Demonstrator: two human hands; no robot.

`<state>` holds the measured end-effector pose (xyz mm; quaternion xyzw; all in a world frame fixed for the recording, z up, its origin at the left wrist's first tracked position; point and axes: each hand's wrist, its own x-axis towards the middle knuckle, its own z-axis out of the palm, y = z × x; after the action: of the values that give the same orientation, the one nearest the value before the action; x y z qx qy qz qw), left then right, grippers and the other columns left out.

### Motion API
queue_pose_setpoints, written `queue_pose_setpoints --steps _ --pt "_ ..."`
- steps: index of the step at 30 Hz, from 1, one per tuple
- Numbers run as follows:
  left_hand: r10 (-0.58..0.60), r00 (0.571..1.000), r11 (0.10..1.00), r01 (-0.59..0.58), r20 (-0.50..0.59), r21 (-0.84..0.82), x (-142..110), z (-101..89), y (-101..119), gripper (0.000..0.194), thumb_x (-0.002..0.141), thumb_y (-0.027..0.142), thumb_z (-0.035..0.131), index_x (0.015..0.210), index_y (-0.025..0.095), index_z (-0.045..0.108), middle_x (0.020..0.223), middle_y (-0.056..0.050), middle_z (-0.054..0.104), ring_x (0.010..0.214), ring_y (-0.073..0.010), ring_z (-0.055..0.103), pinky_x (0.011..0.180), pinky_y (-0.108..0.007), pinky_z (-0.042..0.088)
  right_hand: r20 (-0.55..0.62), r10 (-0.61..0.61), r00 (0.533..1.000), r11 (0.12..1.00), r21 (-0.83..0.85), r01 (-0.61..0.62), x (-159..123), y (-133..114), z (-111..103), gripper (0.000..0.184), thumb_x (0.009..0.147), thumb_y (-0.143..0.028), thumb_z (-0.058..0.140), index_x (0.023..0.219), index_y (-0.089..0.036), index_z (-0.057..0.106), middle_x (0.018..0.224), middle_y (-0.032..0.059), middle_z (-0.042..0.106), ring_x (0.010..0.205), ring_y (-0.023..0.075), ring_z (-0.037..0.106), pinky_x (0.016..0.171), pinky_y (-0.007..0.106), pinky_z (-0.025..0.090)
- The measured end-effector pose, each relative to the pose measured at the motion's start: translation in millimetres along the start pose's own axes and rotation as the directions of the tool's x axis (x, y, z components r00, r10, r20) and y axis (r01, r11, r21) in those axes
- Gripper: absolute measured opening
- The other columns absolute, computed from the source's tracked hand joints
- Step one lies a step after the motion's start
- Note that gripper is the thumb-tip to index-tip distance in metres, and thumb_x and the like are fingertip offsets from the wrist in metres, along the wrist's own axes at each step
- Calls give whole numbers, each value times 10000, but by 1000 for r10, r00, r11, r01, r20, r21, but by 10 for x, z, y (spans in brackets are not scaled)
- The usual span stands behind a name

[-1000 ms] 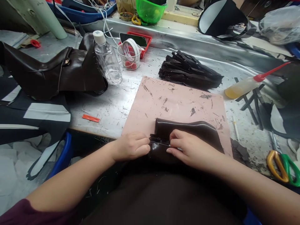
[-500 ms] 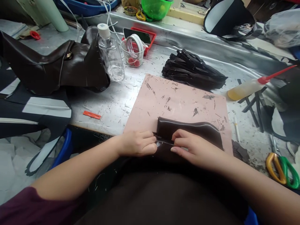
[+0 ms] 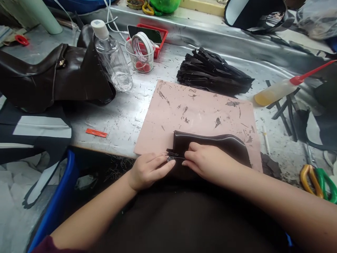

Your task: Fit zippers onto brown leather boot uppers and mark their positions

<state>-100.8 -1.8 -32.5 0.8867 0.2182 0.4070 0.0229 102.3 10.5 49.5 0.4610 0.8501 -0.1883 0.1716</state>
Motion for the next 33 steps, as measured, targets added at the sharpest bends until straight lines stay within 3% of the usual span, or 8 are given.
queue_pose_setpoints --steps 9,14,20,26,29,33 --pt "-55 998 997 53 44 47 -5 27 39 162 819 66 487 909 95 619 790 -92 642 807 -193 609 646 -291 531 -21 1 1000 1000 9 -1 24 16 29 246 885 -297 462 762 -179 639 745 25 535 586 134 538 529 245 370" --pt "-82 995 990 74 63 123 48 2 63 143 800 68 521 877 110 634 724 -63 634 694 -163 579 602 -285 490 -41 -1 999 999 34 2 39 45 34 243 879 -294 472 739 -179 633 724 16 523 560 127 516 515 243 358" --pt "50 980 988 -77 194 134 135 -70 130 166 834 83 490 890 110 644 920 -57 685 875 -182 620 748 -299 465 -59 -25 998 998 50 28 32 76 60 234 875 -286 481 736 -177 634 704 8 501 541 117 490 511 238 351" --pt "63 968 983 -102 242 152 157 -99 155 182 835 86 483 920 114 642 924 -63 692 885 -188 628 718 -300 457 -34 -27 999 997 76 30 3 68 45 235 874 -295 490 743 -178 646 724 14 498 566 118 493 529 237 360" --pt "53 973 987 -86 224 139 146 -116 145 166 826 87 497 903 121 639 887 -66 693 849 -190 633 689 -303 462 -12 -33 999 994 104 34 -21 62 17 241 881 -300 479 762 -181 652 750 24 507 599 127 508 553 242 378" --pt "4 994 993 -17 112 116 81 -135 109 126 788 56 519 851 111 614 829 -86 681 812 -201 623 681 -319 471 15 -73 997 979 190 69 -55 77 -19 231 884 -289 471 777 -185 647 810 39 526 656 138 527 610 254 420"
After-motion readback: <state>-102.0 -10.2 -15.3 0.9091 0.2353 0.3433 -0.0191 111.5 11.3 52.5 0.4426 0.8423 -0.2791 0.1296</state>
